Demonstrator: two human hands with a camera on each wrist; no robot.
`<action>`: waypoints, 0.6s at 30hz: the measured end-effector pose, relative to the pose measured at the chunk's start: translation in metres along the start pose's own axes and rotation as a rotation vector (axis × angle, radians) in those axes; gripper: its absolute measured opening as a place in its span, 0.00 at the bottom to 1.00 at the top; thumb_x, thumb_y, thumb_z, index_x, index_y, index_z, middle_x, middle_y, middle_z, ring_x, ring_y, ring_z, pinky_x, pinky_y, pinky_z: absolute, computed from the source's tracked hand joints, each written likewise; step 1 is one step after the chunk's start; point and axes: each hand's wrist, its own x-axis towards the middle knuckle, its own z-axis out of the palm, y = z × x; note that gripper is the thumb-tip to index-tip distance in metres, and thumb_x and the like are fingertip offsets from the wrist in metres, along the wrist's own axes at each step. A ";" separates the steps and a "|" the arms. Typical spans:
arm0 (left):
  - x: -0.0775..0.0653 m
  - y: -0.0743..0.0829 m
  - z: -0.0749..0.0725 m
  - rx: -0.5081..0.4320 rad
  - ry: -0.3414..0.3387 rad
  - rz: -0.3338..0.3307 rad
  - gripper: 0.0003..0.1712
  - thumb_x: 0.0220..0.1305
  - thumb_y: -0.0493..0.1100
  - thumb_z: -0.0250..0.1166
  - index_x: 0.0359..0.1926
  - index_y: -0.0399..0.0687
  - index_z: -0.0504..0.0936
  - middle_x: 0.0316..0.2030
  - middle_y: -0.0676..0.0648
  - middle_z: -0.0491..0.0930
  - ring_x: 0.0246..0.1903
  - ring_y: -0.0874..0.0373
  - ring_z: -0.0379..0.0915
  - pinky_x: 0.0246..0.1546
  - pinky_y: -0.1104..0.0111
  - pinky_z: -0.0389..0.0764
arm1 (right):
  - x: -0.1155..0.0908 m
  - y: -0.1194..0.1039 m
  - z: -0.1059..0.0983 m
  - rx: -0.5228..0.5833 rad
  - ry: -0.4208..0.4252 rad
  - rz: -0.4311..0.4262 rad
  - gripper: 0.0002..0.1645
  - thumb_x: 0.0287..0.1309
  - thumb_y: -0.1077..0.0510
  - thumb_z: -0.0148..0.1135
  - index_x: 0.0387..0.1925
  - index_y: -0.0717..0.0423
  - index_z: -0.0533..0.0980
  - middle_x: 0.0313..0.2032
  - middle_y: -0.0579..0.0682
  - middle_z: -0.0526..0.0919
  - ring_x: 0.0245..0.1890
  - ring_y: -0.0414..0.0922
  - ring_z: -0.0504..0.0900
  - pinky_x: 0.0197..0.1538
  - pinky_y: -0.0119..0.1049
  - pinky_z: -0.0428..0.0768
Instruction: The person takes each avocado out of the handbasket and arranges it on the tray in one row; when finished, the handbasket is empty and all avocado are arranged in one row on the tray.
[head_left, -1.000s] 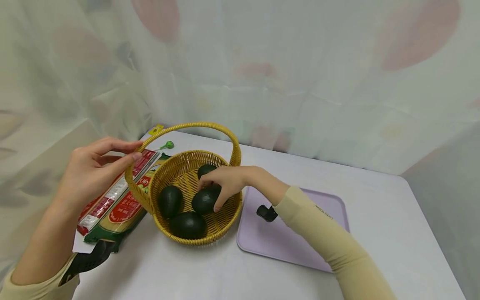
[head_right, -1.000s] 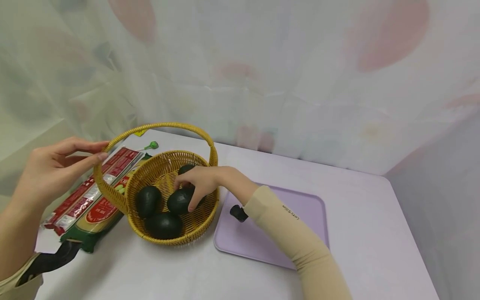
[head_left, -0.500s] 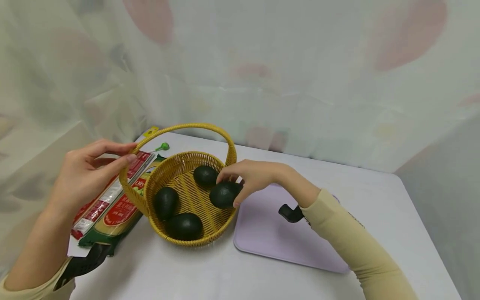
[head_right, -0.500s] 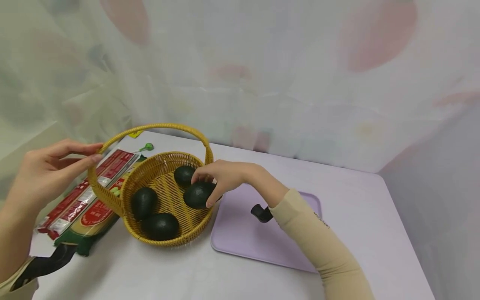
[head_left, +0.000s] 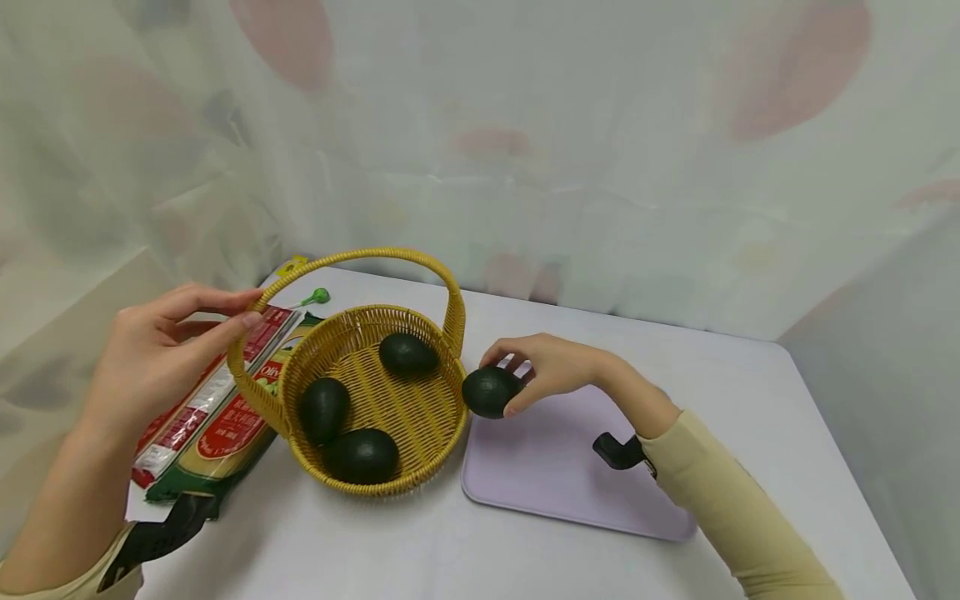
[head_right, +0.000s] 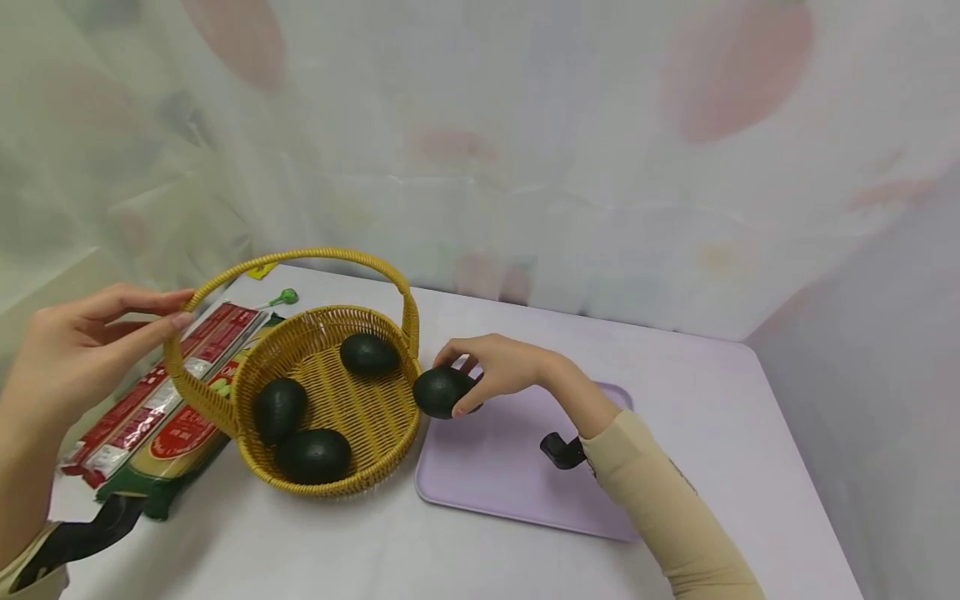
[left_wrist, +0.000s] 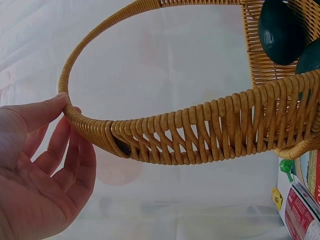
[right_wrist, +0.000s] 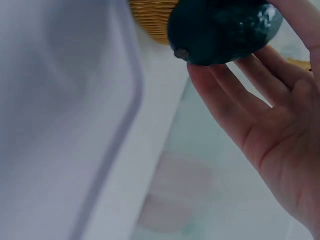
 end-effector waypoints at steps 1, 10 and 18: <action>0.000 0.000 0.000 0.001 0.000 -0.003 0.14 0.62 0.36 0.68 0.50 0.41 0.84 0.45 0.60 0.82 0.35 0.73 0.82 0.31 0.81 0.79 | -0.002 0.005 0.002 0.023 0.013 0.009 0.37 0.47 0.51 0.77 0.59 0.46 0.71 0.56 0.42 0.75 0.53 0.42 0.77 0.51 0.37 0.80; 0.000 0.000 0.000 0.004 0.003 -0.016 0.15 0.62 0.37 0.68 0.50 0.41 0.84 0.45 0.60 0.82 0.35 0.74 0.82 0.31 0.82 0.79 | -0.015 0.039 0.027 0.087 0.163 0.131 0.37 0.50 0.45 0.74 0.61 0.44 0.70 0.58 0.45 0.74 0.53 0.46 0.78 0.55 0.45 0.77; 0.000 0.000 0.000 0.009 0.007 -0.021 0.15 0.62 0.38 0.68 0.50 0.41 0.84 0.45 0.61 0.82 0.35 0.73 0.82 0.32 0.82 0.79 | -0.017 0.055 0.044 0.216 0.245 0.252 0.39 0.52 0.43 0.72 0.64 0.40 0.69 0.57 0.49 0.74 0.49 0.46 0.80 0.50 0.44 0.78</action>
